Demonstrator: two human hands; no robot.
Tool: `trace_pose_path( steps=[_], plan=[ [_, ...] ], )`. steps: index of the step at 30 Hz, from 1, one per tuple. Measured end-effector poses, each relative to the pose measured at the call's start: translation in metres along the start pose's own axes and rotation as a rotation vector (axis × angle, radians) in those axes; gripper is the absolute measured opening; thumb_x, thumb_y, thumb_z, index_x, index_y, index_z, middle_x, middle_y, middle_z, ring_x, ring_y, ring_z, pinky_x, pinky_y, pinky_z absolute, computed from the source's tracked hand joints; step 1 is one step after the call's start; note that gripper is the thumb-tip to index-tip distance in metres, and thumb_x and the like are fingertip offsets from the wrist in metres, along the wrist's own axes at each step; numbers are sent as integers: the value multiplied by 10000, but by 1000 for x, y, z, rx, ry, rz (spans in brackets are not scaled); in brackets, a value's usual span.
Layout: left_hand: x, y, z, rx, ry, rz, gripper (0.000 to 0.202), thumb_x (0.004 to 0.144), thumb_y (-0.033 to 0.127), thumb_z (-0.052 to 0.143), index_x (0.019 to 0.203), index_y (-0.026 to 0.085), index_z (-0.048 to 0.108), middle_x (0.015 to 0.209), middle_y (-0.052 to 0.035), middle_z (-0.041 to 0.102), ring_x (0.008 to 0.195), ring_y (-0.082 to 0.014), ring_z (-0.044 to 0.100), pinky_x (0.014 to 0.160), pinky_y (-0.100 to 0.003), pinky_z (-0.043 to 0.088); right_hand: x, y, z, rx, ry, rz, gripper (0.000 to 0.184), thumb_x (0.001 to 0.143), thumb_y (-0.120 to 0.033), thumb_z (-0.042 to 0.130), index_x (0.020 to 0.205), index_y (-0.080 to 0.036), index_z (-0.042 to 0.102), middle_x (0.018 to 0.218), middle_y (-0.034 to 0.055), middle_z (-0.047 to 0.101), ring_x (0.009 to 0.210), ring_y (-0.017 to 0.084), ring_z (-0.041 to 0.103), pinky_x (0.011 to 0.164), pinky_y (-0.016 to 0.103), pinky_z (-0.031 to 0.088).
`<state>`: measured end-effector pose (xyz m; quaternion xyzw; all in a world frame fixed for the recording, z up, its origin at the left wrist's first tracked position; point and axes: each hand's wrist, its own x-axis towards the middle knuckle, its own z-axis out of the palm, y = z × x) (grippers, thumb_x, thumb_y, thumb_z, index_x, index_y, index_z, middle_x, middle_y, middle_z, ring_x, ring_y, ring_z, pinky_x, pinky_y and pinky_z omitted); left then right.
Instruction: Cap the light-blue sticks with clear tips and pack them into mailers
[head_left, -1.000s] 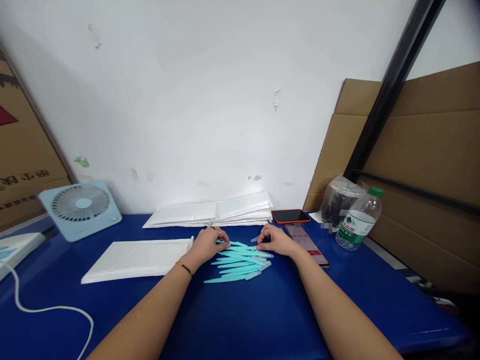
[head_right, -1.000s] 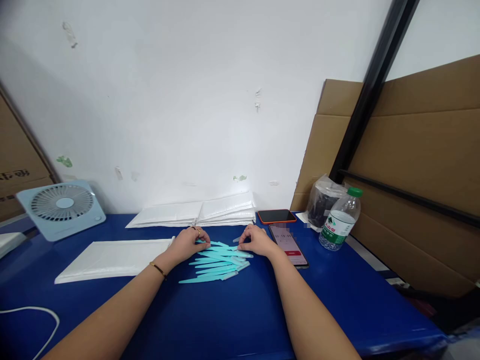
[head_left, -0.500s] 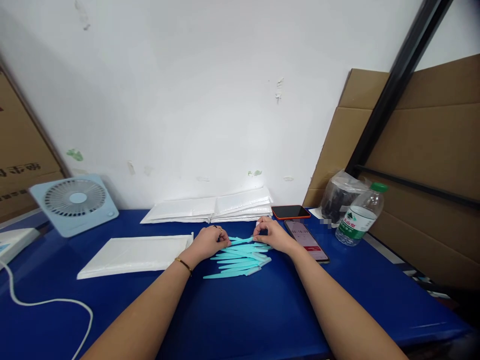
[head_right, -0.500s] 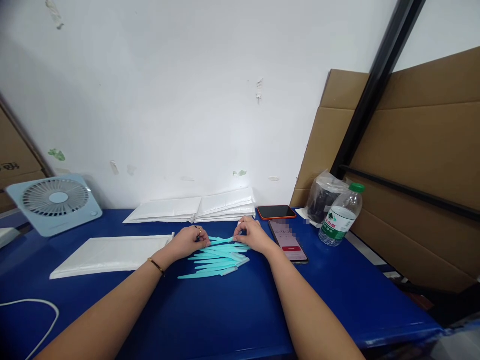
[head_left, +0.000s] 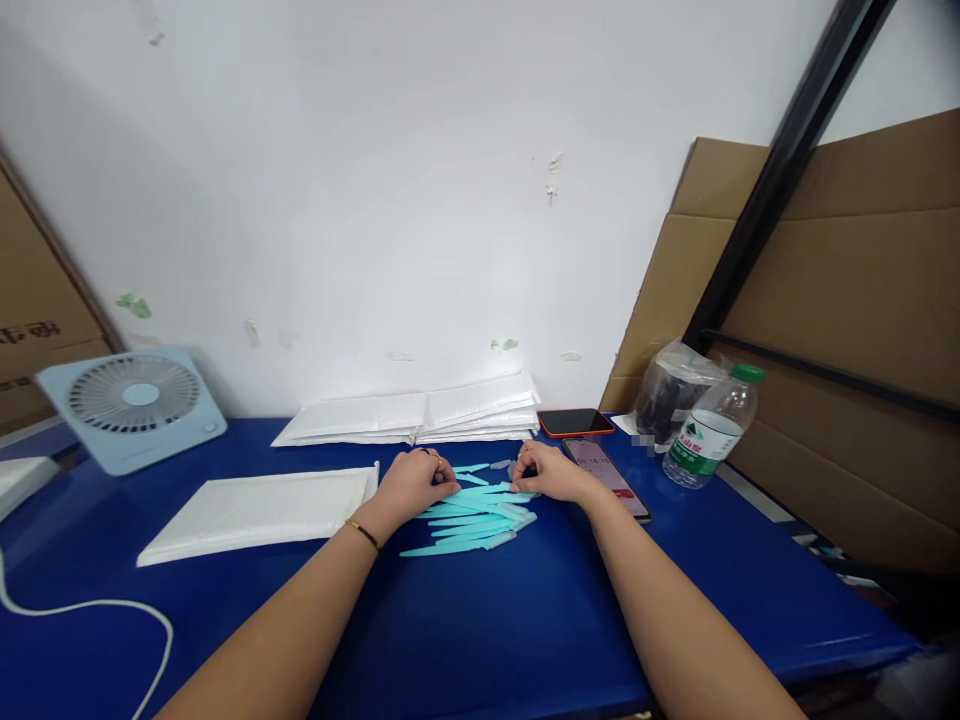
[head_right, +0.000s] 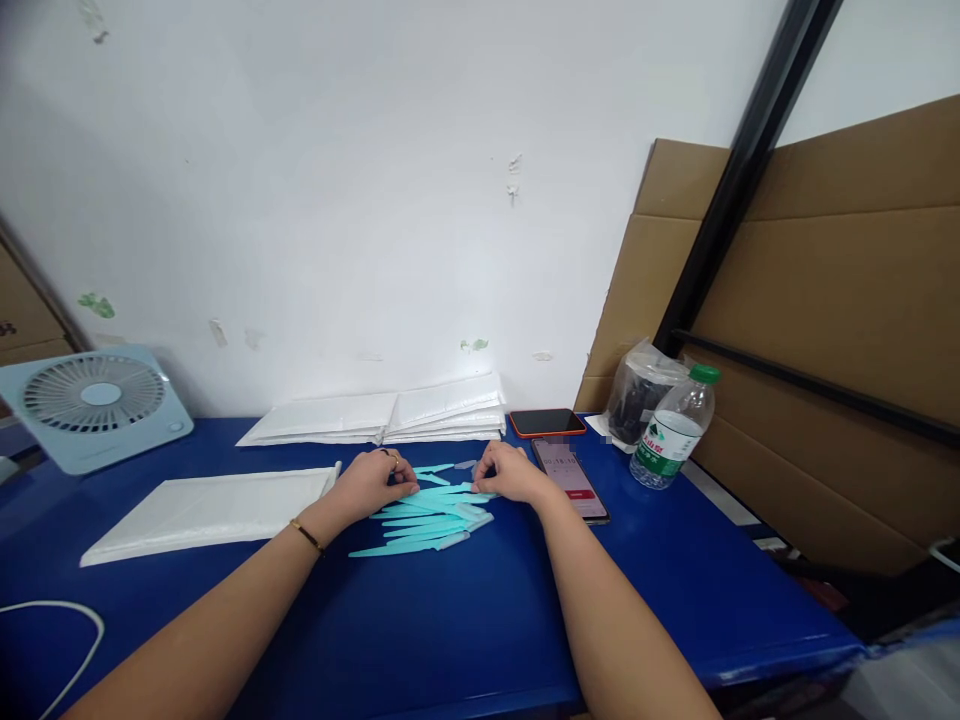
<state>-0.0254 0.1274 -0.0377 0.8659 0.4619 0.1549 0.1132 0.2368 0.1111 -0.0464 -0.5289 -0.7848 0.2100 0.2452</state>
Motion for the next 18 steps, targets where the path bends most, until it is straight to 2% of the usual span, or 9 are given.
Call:
trace_pose_path(
  steps=[3,5,9,12,14,18],
  plan=[
    [1,4,2,6,-30,18,196,731,389,553,712,237,675,765,8,639,742,-138,560,648,-232,353,3,-3,5,-40,-39,-78,175,671,-362,664,679,-188,666,817,14,518,793,153,506,698,254,350],
    [2,3,1,42,-12,26,187,749,351,540,689,228,668,773,4,646,759,-143,562,679,-247,350,5,-4,6,-46,-3,-103,157,697,-347,648,691,-191,660,824,15,512,796,149,502,710,258,349],
    [3,-6,-3,135,63,-23,162,751,302,539,683,222,662,804,-12,657,803,-170,561,725,-279,345,7,-1,3,-50,75,-89,119,715,-304,637,687,-190,657,821,19,511,786,148,499,713,261,359],
    [2,-12,-7,134,85,-77,148,735,330,554,714,234,664,792,-7,653,799,-173,561,706,-271,350,3,0,-3,-21,93,-57,139,706,-332,644,717,-196,669,856,25,509,773,146,499,708,264,372],
    [1,-11,-7,81,79,-80,165,733,370,551,740,248,663,780,7,644,757,-155,563,669,-253,354,0,-3,-7,14,59,-48,180,700,-375,645,752,-205,674,876,24,510,757,143,501,686,259,380],
    [-1,1,-4,4,15,-18,227,715,437,555,739,246,675,772,9,627,704,-132,561,621,-231,358,-5,-12,-8,-12,-119,-86,188,651,-401,685,711,-222,683,869,8,529,751,145,512,732,274,366]
  ],
)
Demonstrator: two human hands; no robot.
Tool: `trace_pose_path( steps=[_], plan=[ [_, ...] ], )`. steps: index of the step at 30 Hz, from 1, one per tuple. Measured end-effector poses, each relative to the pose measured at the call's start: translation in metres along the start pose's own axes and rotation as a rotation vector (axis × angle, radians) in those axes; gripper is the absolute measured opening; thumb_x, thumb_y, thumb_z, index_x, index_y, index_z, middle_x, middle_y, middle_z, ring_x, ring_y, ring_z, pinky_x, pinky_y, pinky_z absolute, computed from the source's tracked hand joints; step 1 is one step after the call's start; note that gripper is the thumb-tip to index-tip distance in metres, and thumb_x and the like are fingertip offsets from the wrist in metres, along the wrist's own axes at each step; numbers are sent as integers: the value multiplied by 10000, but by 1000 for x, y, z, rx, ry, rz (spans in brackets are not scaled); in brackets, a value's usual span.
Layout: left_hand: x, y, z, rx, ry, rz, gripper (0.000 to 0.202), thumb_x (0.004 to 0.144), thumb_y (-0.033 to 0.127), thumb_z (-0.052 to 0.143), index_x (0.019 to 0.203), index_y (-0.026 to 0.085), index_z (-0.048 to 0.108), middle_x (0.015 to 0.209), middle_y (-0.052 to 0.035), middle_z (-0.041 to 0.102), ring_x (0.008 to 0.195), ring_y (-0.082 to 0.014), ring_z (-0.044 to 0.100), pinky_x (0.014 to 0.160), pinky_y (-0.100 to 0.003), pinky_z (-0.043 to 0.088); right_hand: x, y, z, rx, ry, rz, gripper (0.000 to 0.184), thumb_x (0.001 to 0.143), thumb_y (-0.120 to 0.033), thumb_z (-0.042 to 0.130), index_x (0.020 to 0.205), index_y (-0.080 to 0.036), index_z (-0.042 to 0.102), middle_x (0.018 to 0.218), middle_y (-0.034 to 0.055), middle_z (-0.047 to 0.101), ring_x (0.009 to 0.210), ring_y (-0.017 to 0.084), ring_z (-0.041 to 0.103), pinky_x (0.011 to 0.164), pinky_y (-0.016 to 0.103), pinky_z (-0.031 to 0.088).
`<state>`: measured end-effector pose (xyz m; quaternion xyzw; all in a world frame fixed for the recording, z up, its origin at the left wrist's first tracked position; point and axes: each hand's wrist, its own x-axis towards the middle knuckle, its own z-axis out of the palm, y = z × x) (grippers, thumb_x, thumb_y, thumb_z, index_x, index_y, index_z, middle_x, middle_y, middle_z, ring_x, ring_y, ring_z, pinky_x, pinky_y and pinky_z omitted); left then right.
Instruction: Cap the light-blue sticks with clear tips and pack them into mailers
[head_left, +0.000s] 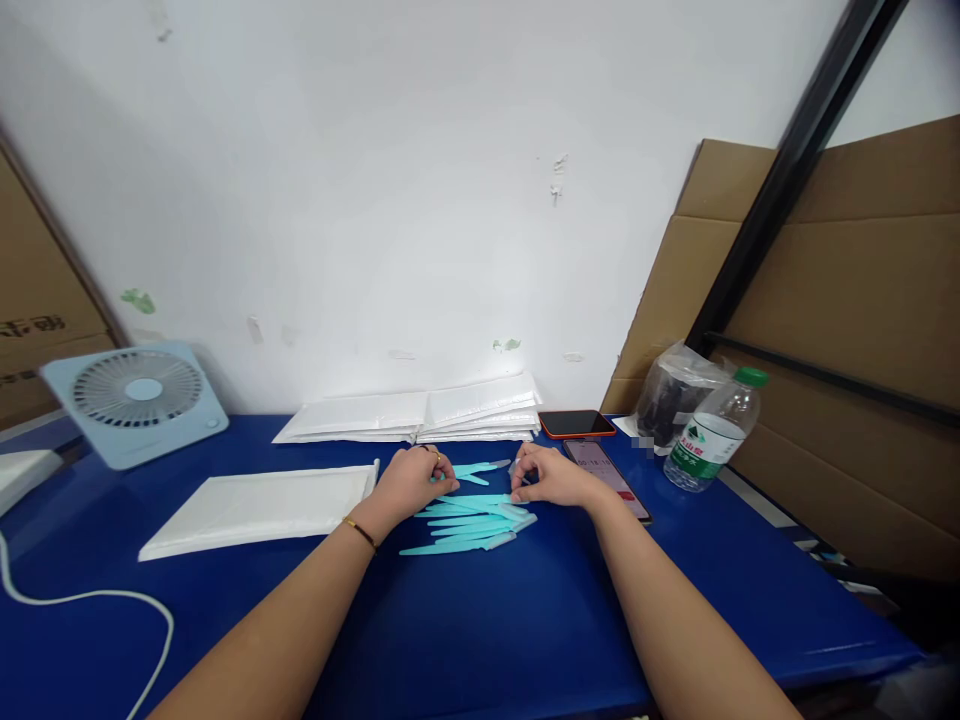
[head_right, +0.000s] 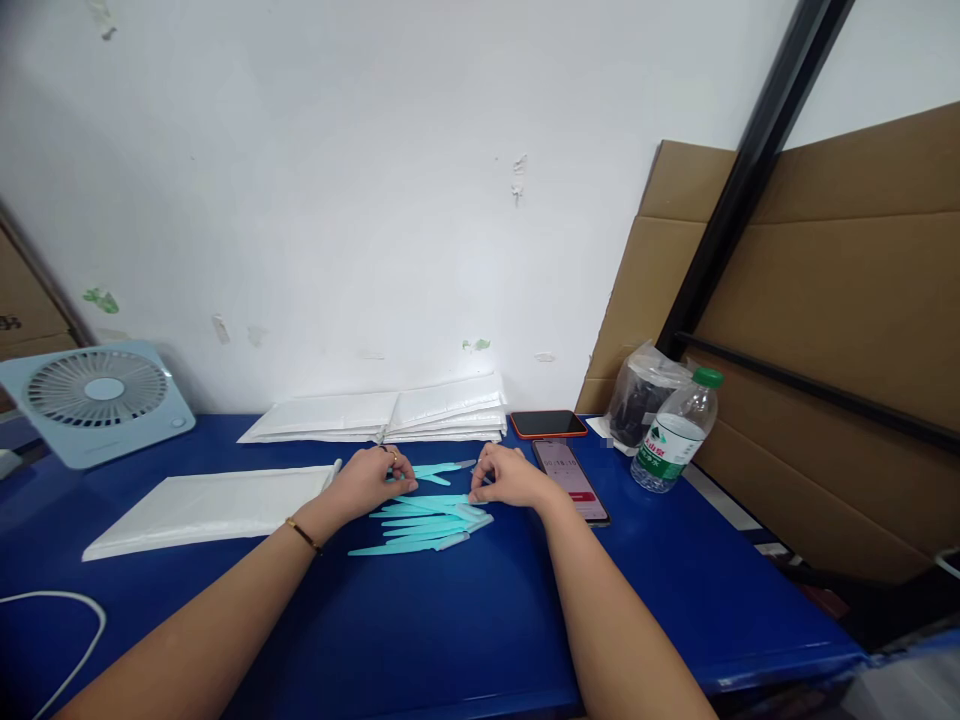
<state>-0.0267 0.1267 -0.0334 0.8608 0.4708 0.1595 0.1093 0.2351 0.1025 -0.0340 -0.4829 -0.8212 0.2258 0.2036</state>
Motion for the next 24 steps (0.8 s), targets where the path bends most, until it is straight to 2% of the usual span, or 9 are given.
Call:
trace_pose_path(
  steps=[3,9,13,16,18,20,24],
  plan=[
    [-2,8,3,-26,-41,71,247,708,450,558,724,237,682,770,4,628,710,-132,561,626,-230,363,1,-4,4,-52,-38,-8,160,645,-374,693,691,-221,683,861,4,534,767,149,511,809,300,329],
    [-1,9,5,-25,-35,119,209,759,369,530,687,229,668,778,9,644,755,-135,566,684,-241,365,7,-2,11,-46,85,-38,153,690,-357,661,708,-205,661,863,10,510,778,141,492,766,277,340],
    [3,-1,1,87,48,47,197,769,342,527,713,222,673,827,-17,649,809,-166,562,746,-276,356,8,1,7,-67,196,-27,125,721,-326,636,694,-204,648,832,5,496,760,133,492,734,269,348],
    [4,-10,0,127,72,-50,179,746,360,547,754,231,672,810,-16,638,770,-163,562,691,-264,359,5,6,-1,-108,270,42,117,698,-328,652,701,-210,655,837,10,495,760,146,494,722,279,349],
    [3,-12,0,105,69,-63,195,722,406,569,777,248,668,794,0,626,741,-155,561,648,-251,353,2,9,-7,-116,230,64,110,674,-323,668,709,-219,664,829,9,504,757,151,497,724,283,348],
    [2,-8,2,80,51,-21,204,704,439,585,773,269,672,779,14,615,727,-149,558,627,-246,341,-2,12,-9,-114,146,67,113,647,-323,687,703,-226,674,813,6,519,750,153,500,739,289,345],
    [0,4,5,65,2,80,151,707,404,595,716,286,689,751,22,613,761,-148,557,657,-254,321,-5,13,-7,-104,36,83,153,602,-345,716,680,-218,681,815,5,542,736,154,504,744,287,347]
  ],
)
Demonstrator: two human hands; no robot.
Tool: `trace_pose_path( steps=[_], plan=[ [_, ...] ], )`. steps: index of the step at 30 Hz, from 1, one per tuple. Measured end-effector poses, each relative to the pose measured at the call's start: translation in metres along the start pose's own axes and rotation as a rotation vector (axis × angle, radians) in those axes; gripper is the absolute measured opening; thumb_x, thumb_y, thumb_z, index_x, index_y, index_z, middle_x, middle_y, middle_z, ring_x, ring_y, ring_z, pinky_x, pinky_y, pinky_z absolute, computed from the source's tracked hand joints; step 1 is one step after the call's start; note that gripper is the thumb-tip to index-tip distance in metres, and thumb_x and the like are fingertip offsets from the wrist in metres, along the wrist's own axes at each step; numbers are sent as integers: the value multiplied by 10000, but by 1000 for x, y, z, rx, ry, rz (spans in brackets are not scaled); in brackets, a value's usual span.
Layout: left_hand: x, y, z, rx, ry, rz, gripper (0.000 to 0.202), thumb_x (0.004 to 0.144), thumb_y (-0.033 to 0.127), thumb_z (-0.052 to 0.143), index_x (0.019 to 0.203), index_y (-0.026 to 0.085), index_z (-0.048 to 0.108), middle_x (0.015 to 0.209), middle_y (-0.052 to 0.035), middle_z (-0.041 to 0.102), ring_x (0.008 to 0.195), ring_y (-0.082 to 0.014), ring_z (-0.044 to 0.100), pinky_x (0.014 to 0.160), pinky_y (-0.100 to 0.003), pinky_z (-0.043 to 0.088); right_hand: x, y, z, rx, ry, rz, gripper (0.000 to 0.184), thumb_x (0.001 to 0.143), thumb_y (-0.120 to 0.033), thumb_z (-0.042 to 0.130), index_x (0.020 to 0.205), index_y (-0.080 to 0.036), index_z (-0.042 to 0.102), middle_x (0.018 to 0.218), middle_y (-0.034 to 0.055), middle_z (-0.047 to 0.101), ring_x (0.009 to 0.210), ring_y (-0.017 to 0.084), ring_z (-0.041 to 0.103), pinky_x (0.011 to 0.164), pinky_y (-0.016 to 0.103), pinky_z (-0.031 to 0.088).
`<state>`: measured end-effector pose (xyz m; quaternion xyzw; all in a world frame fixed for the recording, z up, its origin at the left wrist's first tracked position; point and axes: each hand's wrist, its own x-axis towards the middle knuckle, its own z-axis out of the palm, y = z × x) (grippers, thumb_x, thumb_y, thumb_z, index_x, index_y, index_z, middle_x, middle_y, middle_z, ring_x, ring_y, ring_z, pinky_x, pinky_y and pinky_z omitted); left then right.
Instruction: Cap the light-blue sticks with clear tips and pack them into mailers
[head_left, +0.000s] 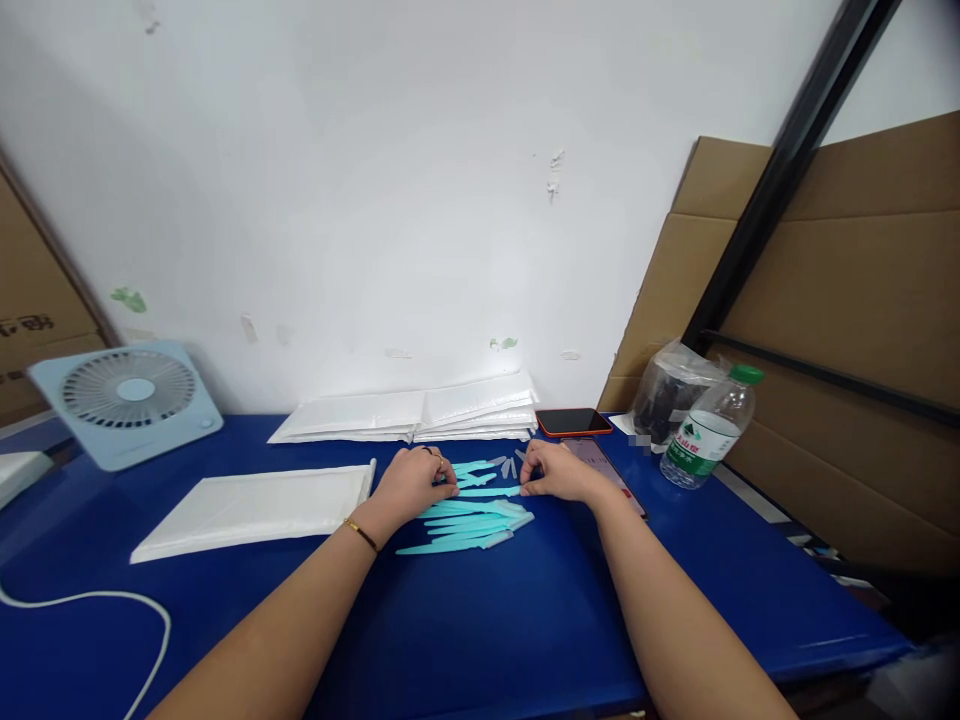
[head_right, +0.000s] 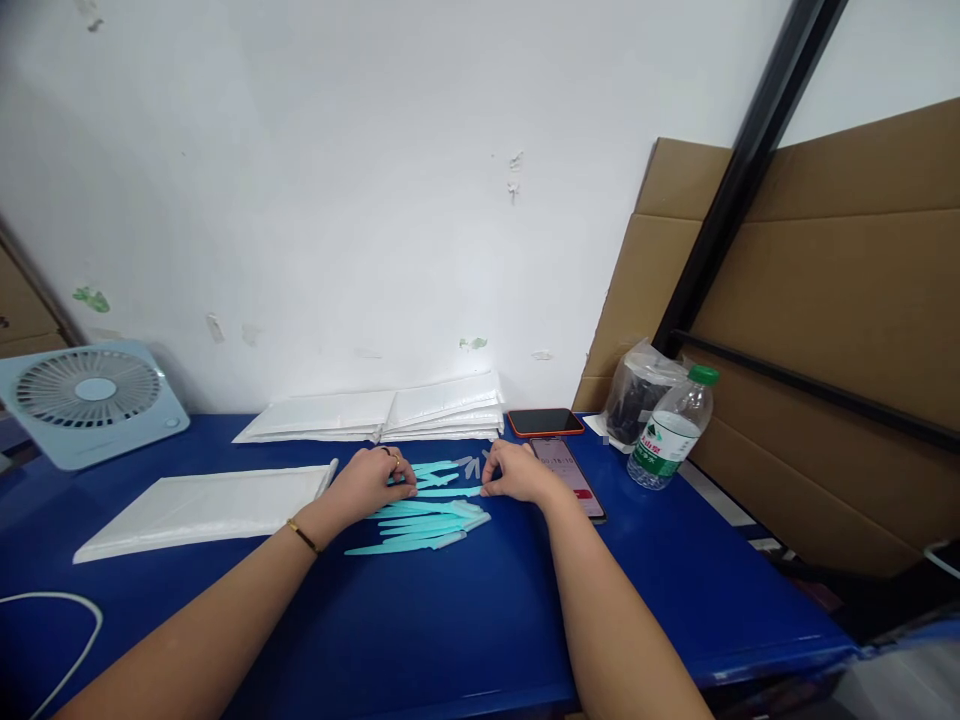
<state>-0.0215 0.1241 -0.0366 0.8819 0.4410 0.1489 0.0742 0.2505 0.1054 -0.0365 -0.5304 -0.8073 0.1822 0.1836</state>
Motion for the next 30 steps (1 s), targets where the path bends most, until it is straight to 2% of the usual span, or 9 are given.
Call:
trace_pose_path(
  steps=[5,8,11,14,17,19,23,26,30],
  plan=[
    [1,-2,1,33,-29,7,116,707,334,595,692,265,687,768,11,632,754,-151,555,667,-263,319,5,0,5,65,-15,-23,187,632,-369,689,701,-196,671,833,16,543,731,148,506,650,245,370],
    [2,-13,-1,97,0,-39,117,709,311,584,685,250,680,769,-1,636,754,-159,556,668,-264,324,7,3,4,50,105,-16,153,642,-332,683,684,-187,656,818,17,526,729,141,500,654,242,375],
    [1,-18,-6,87,39,-118,147,698,369,592,721,252,677,771,0,627,730,-156,555,642,-257,331,6,2,0,68,190,-7,154,653,-327,675,715,-186,657,822,18,505,718,133,494,652,242,384],
    [-2,-12,-10,-19,2,-100,256,705,471,560,767,252,678,776,5,614,699,-138,551,605,-236,340,3,-7,-2,138,89,-26,200,669,-372,661,735,-184,665,820,17,506,716,131,499,645,238,394],
    [-6,-2,-10,-87,-98,19,320,679,538,560,769,258,685,777,12,599,673,-121,541,584,-223,339,0,-20,0,169,-59,-75,253,655,-422,670,734,-181,677,824,20,515,718,132,507,628,230,393],
    [-7,3,-8,-76,-134,68,309,661,534,581,751,257,684,765,15,590,667,-118,534,579,-221,334,0,-25,4,148,-118,-109,279,625,-448,691,719,-186,682,824,20,513,708,130,502,605,225,383],
    [-5,3,-4,-57,-148,41,255,681,472,583,743,242,675,762,13,594,662,-115,533,582,-220,335,3,-25,11,100,-155,-133,277,596,-455,712,696,-198,683,787,10,498,676,123,481,571,219,361],
    [-2,-1,-5,-25,-100,7,224,692,446,584,728,243,670,759,13,603,680,-124,542,600,-225,336,4,-19,11,80,-111,-131,234,642,-422,687,701,-197,674,799,10,510,691,124,488,596,221,359],
    [-1,-8,-10,16,-16,-130,222,689,448,585,739,244,659,777,7,614,702,-143,550,607,-235,332,3,-11,4,53,74,-50,211,683,-388,657,695,-177,648,824,17,517,730,133,496,636,234,362]
  ],
)
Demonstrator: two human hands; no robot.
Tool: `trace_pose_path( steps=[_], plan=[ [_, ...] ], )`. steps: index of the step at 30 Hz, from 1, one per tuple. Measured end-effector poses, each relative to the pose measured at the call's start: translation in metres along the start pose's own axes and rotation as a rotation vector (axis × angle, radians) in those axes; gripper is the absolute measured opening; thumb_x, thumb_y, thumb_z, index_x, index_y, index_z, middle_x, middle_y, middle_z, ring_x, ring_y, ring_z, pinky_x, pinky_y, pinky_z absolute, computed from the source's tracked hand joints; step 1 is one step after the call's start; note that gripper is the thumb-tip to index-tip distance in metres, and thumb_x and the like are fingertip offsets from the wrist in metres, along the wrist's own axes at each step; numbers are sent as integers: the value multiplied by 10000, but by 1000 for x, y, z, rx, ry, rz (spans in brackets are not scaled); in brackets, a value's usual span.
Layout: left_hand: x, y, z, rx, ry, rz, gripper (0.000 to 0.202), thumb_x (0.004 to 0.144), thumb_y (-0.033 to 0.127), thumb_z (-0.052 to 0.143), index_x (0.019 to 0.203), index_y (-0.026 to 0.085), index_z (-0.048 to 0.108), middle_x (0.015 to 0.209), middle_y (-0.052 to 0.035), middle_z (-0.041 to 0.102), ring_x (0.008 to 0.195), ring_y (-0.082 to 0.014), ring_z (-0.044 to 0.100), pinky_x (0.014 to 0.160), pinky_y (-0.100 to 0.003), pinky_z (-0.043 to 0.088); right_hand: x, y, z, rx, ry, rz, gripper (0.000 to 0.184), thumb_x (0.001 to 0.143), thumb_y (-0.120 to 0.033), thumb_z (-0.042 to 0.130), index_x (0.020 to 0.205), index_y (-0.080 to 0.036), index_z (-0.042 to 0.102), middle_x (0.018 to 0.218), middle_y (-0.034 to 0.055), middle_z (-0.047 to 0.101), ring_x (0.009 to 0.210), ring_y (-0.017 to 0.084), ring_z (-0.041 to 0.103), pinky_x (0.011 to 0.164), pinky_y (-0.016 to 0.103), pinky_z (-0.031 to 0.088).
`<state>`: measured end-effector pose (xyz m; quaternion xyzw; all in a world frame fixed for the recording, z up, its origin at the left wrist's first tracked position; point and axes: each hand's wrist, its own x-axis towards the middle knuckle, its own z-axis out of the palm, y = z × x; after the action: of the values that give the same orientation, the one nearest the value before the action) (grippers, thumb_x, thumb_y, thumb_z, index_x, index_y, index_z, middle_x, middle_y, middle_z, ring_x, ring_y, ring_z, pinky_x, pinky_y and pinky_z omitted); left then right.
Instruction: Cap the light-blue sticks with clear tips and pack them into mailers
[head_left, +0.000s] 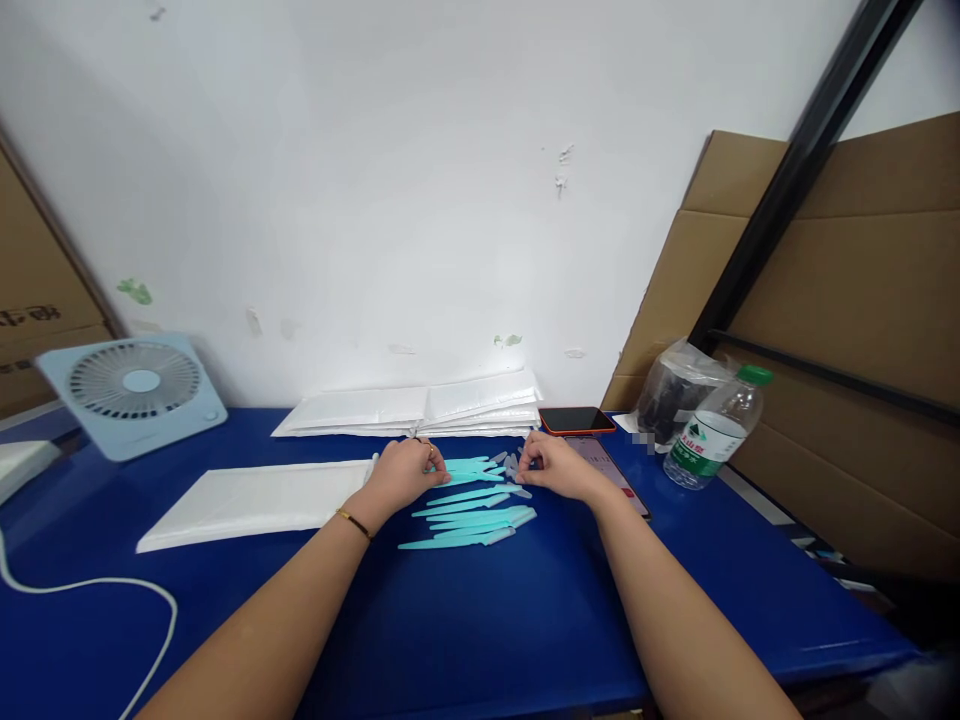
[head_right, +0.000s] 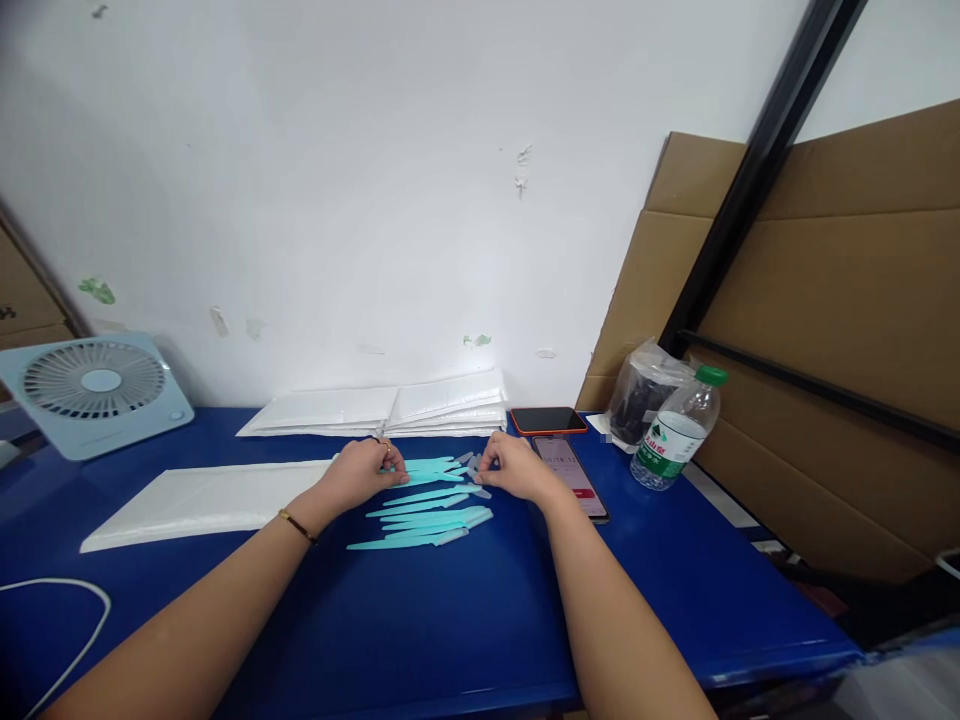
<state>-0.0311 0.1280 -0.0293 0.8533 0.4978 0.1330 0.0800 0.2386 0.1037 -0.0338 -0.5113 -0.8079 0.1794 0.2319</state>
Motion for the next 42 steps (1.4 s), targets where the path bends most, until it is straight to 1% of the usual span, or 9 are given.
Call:
trace_pose_path(
  steps=[3,10,14,19,23,29,33,39,42],
  plan=[
    [-1,1,-2,-25,22,-27,291,648,496,608,792,247,654,812,6,613,734,-152,556,607,-230,339,-1,-2,-4,-14,66,20,204,679,-379,661,726,-181,647,850,21,522,761,143,501,663,245,362],
    [-5,12,4,1,-102,119,204,673,445,602,718,264,684,762,19,608,684,-126,543,587,-227,318,1,-12,7,-73,-64,-50,147,683,-332,672,729,-193,662,829,15,542,777,144,519,785,292,329],
    [-3,11,7,56,-73,132,183,713,403,577,714,251,680,758,11,623,679,-132,547,607,-244,317,2,-7,9,-60,-118,-53,139,699,-324,658,715,-186,644,831,7,547,758,136,516,804,307,322],
    [-1,0,0,127,4,69,181,738,371,552,701,241,672,790,-5,636,754,-159,562,661,-267,321,1,1,2,-15,-3,-9,118,725,-291,617,694,-179,633,839,20,526,750,137,504,686,249,359],
    [-3,-1,-7,58,-9,19,219,685,453,589,756,264,674,799,12,621,728,-144,559,624,-245,326,0,1,-2,3,61,26,148,717,-331,625,734,-186,648,843,21,518,744,137,500,658,241,363],
    [-9,12,-2,12,-168,145,253,633,507,619,715,279,688,740,28,602,652,-119,536,583,-228,319,1,-12,10,-26,-106,-54,209,666,-411,676,732,-214,680,813,7,516,748,142,504,749,276,340],
    [-7,12,0,53,-151,143,201,665,440,612,711,258,684,750,14,620,672,-128,545,623,-239,329,3,-16,15,-60,-173,-99,198,656,-403,691,708,-213,671,776,-12,505,716,124,499,805,311,315],
    [-4,4,-7,79,-60,37,188,676,412,602,732,251,681,772,1,628,695,-142,553,608,-245,326,-1,-8,-2,37,7,21,202,679,-376,662,731,-180,661,830,20,518,731,134,503,656,246,374],
    [-7,9,-10,-7,-91,60,265,656,498,596,745,265,686,778,8,618,673,-129,543,565,-227,319,-5,-8,-9,89,-88,3,212,671,-384,664,744,-187,680,821,20,522,716,130,507,625,231,386]
  ],
)
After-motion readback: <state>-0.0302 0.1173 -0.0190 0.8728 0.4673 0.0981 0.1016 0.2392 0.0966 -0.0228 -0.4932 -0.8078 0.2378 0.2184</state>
